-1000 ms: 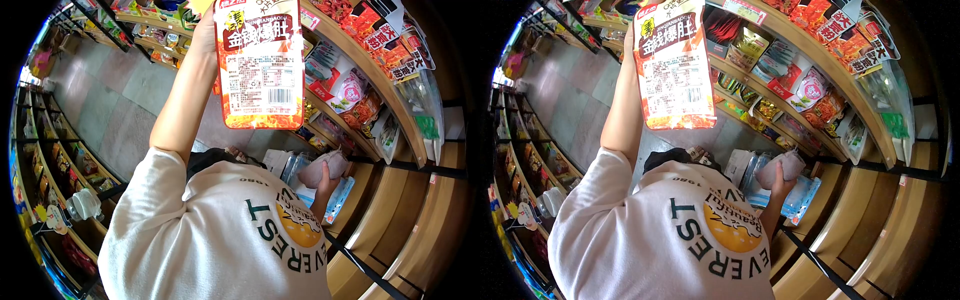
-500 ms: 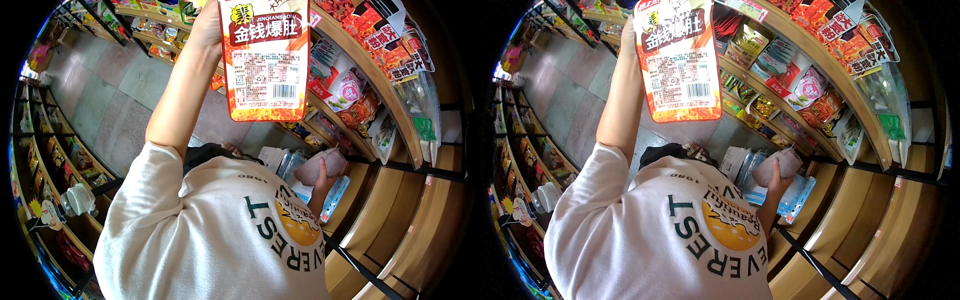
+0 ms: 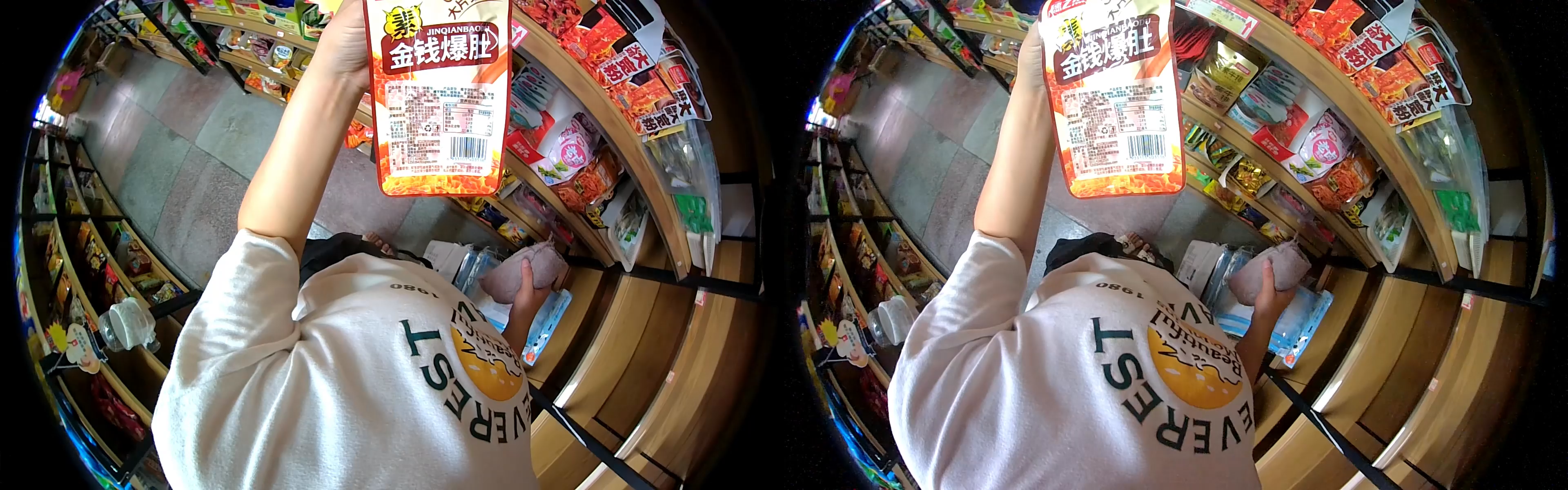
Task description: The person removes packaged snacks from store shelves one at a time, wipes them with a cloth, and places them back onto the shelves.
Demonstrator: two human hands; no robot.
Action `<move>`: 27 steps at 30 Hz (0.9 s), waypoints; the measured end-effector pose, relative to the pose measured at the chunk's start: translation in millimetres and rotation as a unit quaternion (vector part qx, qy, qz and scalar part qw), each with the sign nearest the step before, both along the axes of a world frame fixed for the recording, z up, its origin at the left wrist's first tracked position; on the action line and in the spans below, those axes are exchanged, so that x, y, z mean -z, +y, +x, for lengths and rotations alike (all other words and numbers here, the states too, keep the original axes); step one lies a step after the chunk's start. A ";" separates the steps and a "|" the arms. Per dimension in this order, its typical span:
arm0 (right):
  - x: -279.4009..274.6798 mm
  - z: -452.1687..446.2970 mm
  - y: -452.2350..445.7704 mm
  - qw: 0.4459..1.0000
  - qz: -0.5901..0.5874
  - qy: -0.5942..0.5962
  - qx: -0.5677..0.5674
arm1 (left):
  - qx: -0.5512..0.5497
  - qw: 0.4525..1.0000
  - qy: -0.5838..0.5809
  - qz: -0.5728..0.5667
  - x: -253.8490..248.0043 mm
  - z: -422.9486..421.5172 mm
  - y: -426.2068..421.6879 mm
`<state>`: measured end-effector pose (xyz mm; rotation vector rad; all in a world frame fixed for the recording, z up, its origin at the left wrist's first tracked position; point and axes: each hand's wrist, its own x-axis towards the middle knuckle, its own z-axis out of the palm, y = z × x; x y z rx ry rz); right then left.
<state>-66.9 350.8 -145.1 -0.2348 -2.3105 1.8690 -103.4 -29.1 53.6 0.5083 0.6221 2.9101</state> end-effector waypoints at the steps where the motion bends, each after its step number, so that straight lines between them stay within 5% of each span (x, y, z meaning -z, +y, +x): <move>1: -1.6 0.2 -1.1 1.000 0.004 0.006 0.004 | 0.000 1.000 0.000 0.000 0.2 -0.9 -1.0; 20: -7.2 -4.0 -13.2 1.000 0.006 0.012 0.003 | 0.001 1.000 0.012 0.003 5.0 -3.0 -11.9; 27: -5.4 -6.7 -12.0 1.000 0.008 -0.019 0.007 | -0.097 0.992 0.075 0.019 9.7 -5.0 -12.0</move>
